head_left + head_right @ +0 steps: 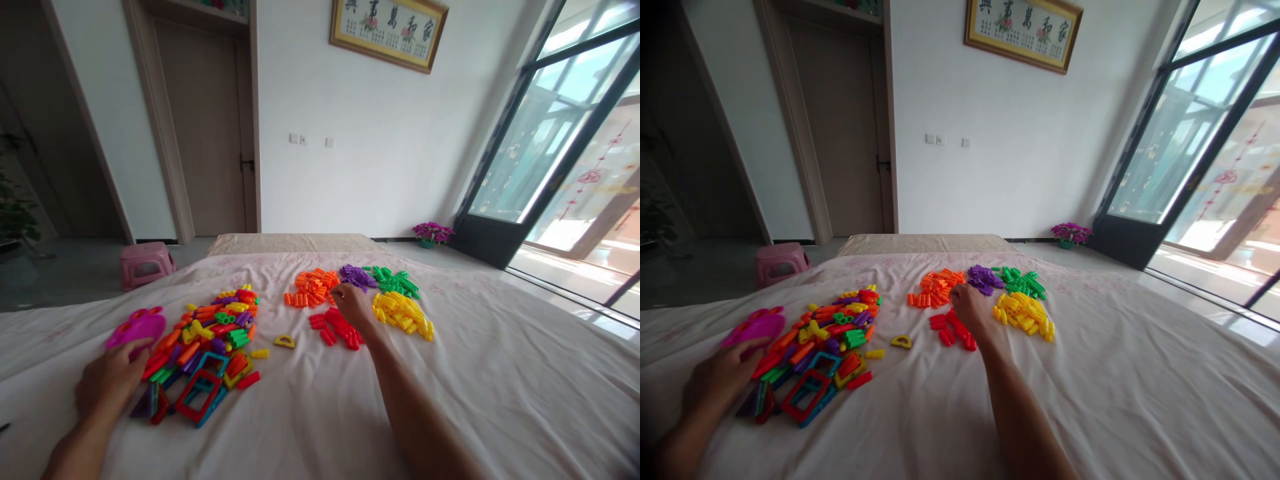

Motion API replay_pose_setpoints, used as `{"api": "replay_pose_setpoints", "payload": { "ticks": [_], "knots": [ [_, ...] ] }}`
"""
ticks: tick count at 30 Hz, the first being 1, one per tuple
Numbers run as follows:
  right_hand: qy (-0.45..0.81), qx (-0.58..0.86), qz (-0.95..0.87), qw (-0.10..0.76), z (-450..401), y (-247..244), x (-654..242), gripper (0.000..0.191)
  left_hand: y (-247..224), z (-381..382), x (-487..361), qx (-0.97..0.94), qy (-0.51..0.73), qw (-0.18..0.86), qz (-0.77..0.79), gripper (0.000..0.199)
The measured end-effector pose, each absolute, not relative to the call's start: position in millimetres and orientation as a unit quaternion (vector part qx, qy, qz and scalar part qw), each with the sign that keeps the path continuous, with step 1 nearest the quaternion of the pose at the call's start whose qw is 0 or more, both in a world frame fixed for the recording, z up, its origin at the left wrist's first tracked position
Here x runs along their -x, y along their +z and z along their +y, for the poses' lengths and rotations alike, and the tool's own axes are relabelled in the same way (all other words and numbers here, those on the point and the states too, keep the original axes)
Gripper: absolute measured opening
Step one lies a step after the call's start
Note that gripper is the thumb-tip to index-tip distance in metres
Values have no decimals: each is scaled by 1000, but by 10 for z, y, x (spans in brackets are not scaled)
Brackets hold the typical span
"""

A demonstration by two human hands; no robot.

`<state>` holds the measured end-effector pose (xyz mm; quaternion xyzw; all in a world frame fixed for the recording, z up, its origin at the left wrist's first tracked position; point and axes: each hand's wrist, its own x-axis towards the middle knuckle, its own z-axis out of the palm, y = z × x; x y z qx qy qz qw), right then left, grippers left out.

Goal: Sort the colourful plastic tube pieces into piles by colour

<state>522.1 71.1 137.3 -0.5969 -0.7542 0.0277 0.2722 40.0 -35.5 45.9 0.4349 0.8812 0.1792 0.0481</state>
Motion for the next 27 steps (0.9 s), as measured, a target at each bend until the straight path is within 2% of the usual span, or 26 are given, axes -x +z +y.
{"api": "replay_pose_setpoints", "payload": {
  "ticks": [6, 9, 14, 21, 27],
  "knots": [
    [90, 448, -851, 257, 320, 1085, -4504, 19, 523, -368, -463, -414, 177, 59, 891, 58],
    [85, 392, -885, 237, 154, 940, -4277, 16, 546, -390, -494, -425, 184, 55, 885, 58],
    [64, 346, -912, 212, 55, 750, -4063, 22, 612, -423, -545, -429, 193, 64, 880, 54],
    [50, 367, -901, 228, 149, 748, -4117, 16, 583, -403, -519, -425, 198, 55, 882, 55],
    [-6, 502, -813, 294, 515, 908, -4598, 20, 357, -326, -315, -436, 189, 40, 879, 58]
  ]
}}
